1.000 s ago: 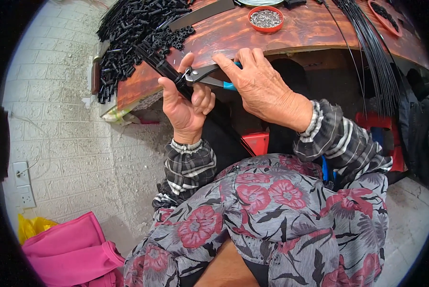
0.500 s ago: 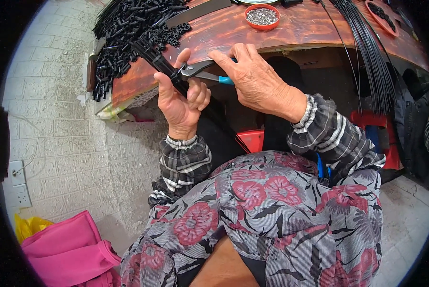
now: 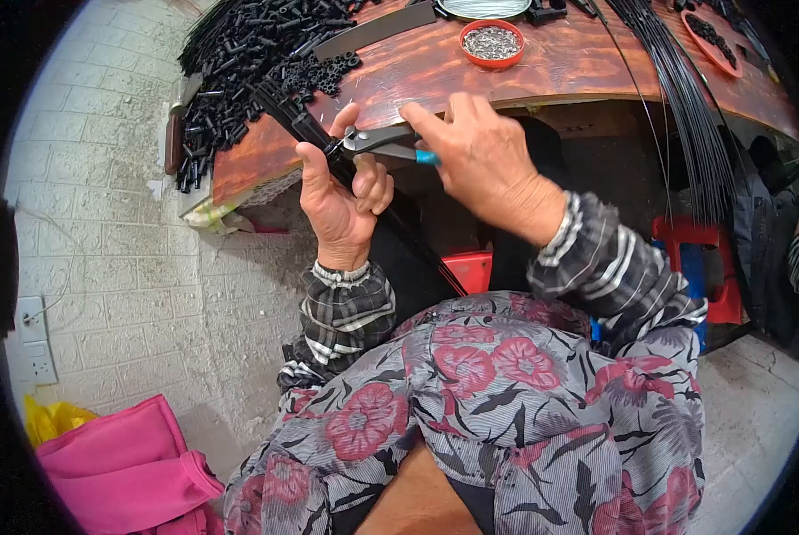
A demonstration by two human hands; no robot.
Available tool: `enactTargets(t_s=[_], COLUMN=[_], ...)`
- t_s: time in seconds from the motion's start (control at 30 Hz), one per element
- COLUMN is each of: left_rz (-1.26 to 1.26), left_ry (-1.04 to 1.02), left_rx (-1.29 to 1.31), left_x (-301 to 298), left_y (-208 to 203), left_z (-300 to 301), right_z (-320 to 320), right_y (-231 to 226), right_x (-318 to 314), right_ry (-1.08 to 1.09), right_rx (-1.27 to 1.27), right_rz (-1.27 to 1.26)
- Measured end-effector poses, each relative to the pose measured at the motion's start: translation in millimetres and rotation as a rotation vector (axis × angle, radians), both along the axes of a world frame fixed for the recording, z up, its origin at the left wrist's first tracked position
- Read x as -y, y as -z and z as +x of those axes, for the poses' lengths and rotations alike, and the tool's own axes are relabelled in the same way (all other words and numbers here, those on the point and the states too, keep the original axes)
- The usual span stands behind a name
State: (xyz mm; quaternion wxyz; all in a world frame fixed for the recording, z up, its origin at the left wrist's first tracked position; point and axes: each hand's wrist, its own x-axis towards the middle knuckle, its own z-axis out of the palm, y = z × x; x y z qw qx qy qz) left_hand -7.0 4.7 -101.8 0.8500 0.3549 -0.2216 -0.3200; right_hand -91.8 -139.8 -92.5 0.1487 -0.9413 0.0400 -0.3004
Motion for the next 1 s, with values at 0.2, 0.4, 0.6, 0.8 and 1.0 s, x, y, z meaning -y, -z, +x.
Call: enactTargets(t_s=[0.2, 0.4, 0.6, 0.8, 1.0], left_rz=[0.013, -0.085, -0.031, -0.028, -0.083], left_ry=[0.006, -0.003, 0.056, 0.009, 0.030], left_rx=[0.008, 0.115, 0.037, 0.017, 0.063], left_x=[1.9, 4.1, 1.5, 4.8, 4.2], left_y=[1.9, -1.6, -10.4, -9.0, -9.4], left_z=[-1.7, -13.9, -20.2, -22.6, -29.3], right_z=[10.3, 6.3, 0.5, -22.3, -21.0], right_y=[-38.8, -79.5, -71.9, -74.2, -69.2], right_x=[47.9, 58.4, 55.3, 46.8, 50.4], right_ry=[-0.280, -0.660, -0.695, -0.372, -0.622], right_rx=[0.058, -1.072, -1.205, -0.179, -1.253], right_rz=[-0.289, 0.669, 0.873, -0.314, 1.145])
